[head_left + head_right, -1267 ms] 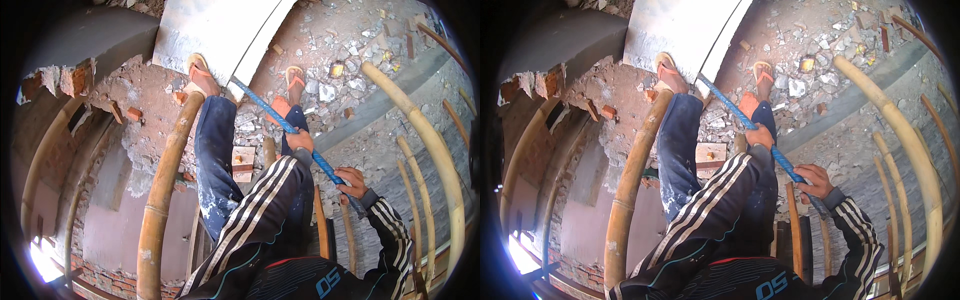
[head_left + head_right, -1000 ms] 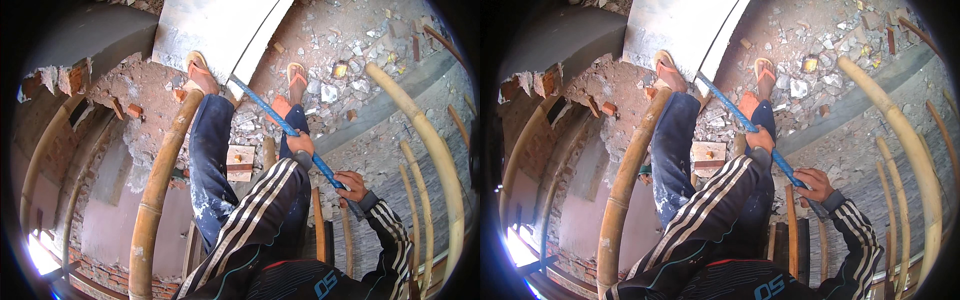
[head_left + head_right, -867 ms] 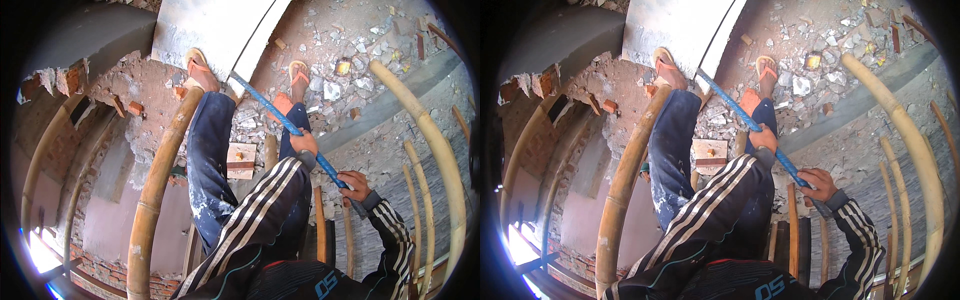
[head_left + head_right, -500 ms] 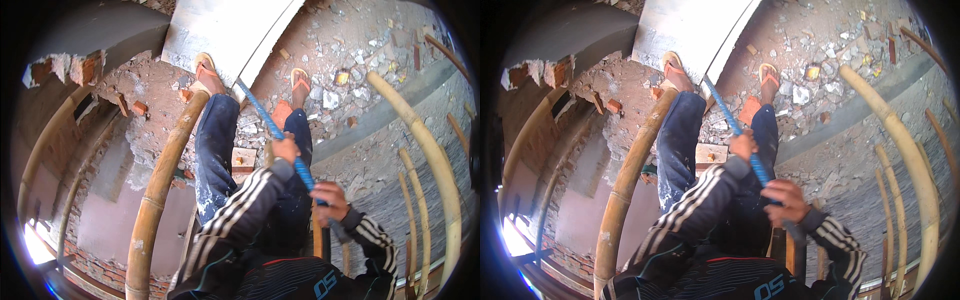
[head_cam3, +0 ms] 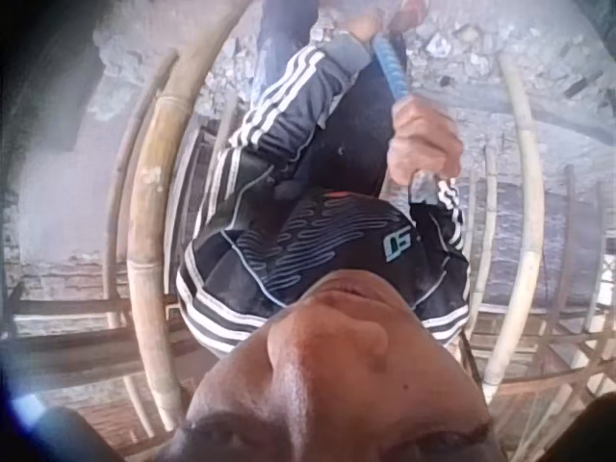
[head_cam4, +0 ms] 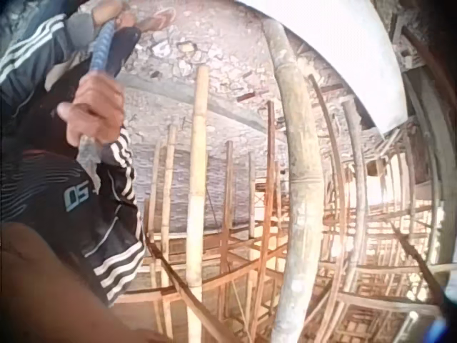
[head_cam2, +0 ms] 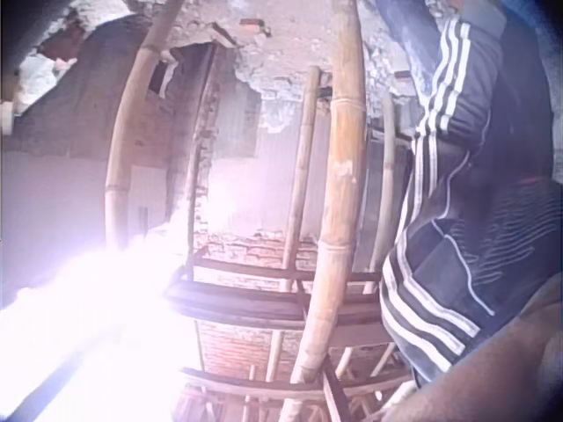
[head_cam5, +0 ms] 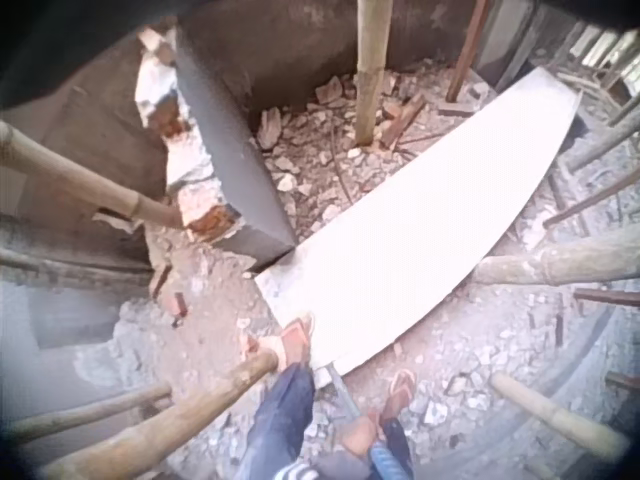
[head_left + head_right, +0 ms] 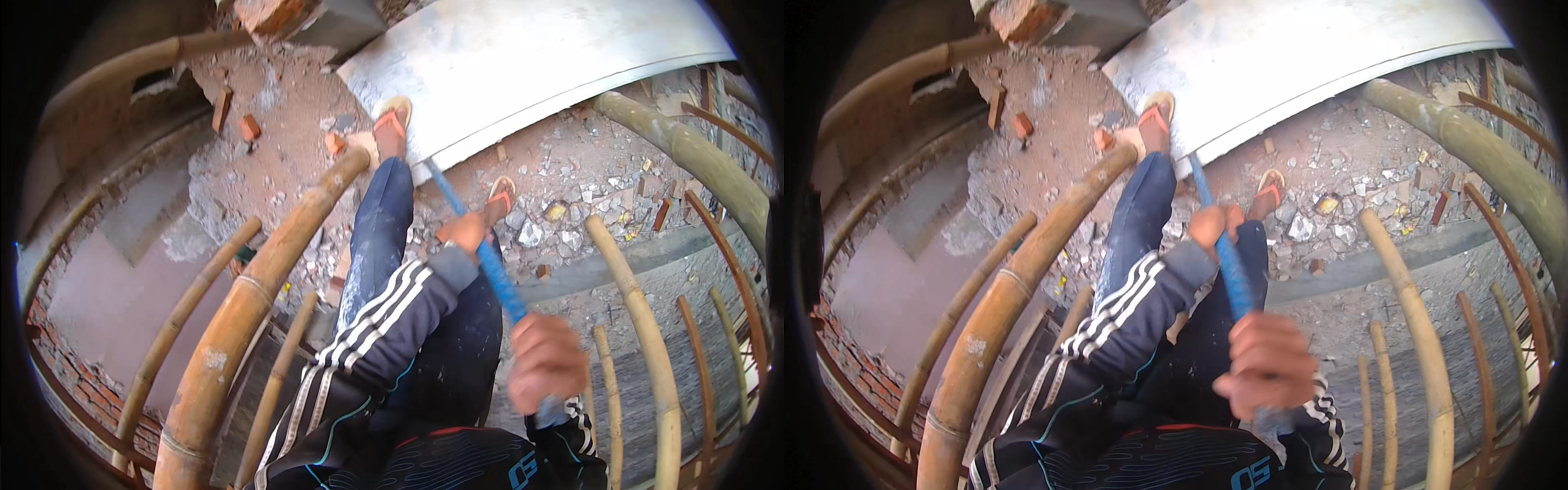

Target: The person uses a crowbar to pry and break apart a large white board and surrounding debris in a partially demolished room. They repeatedly lever the board, reposition it, and strike it to separate it from the floor and nearby supports.

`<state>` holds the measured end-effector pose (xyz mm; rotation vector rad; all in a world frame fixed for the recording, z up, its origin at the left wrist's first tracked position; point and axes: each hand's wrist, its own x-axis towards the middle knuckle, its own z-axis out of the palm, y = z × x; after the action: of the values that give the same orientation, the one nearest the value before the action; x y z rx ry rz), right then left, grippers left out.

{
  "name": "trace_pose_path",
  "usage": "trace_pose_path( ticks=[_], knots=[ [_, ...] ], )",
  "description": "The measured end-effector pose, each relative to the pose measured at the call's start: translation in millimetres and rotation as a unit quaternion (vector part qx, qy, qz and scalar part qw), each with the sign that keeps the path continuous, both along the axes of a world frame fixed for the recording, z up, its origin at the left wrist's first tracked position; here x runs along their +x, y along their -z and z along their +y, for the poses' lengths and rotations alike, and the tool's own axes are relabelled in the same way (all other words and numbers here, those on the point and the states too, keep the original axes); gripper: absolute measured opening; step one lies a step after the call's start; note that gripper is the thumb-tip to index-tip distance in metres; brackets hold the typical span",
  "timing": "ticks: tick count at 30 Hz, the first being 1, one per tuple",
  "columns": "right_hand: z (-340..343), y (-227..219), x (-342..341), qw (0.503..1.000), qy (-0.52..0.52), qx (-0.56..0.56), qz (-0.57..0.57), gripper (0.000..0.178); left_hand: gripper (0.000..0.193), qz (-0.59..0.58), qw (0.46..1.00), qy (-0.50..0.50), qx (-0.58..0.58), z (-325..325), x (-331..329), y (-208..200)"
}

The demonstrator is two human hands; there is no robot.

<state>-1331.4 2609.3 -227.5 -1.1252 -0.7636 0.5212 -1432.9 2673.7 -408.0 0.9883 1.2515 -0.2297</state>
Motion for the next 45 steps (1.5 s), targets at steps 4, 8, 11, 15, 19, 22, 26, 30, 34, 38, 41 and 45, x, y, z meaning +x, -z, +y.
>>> trace_pose_path(
  ticks=[4,8,11,15,19,22,26,30,34,38,41,45],
  knots=[
    [43,27,52,0.977,0.153,-0.142,0.042,0.017,0.022,0.091,0.971,-0.186,-0.123,36,53,-21],
    [126,44,105,0.973,0.153,-0.143,0.096,0.017,0.050,0.016,0.967,0.001,0.255,47,39,-22],
    [140,49,99,0.990,0.041,-0.103,0.085,0.014,0.067,-0.101,0.912,0.086,0.388,81,30,-31],
    [114,10,37,0.967,0.035,-0.248,-0.050,0.004,0.025,-0.173,0.927,0.191,0.273,99,21,-31],
    [105,-49,26,0.984,0.038,-0.173,-0.033,0.008,0.041,-0.301,0.890,0.069,0.337,87,36,-62],
    [137,-93,46,0.981,0.088,-0.170,-0.002,0.010,0.043,-0.311,0.878,0.005,0.364,87,56,-109],
    [135,-108,64,0.989,-0.071,-0.129,0.003,0.012,0.044,-0.319,0.876,-0.035,0.360,101,63,-116],
    [146,-107,58,0.995,-0.078,-0.056,-0.040,0.015,0.044,-0.317,0.863,-0.048,0.390,112,57,-115],
    [159,-119,71,0.992,-0.117,-0.042,-0.034,0.010,0.043,-0.315,0.867,-0.087,0.376,123,59,-133],
    [177,-79,63,0.993,-0.067,-0.083,-0.042,0.004,0.041,-0.302,0.867,-0.105,0.382,135,60,-143],
    [199,-18,36,0.991,-0.010,-0.128,-0.044,0.002,0.036,-0.273,0.859,-0.165,0.401,129,49,-79],
    [204,29,1,0.983,-0.010,-0.174,-0.059,0.007,0.031,-0.213,0.882,-0.016,0.419,115,9,22]
  ],
)
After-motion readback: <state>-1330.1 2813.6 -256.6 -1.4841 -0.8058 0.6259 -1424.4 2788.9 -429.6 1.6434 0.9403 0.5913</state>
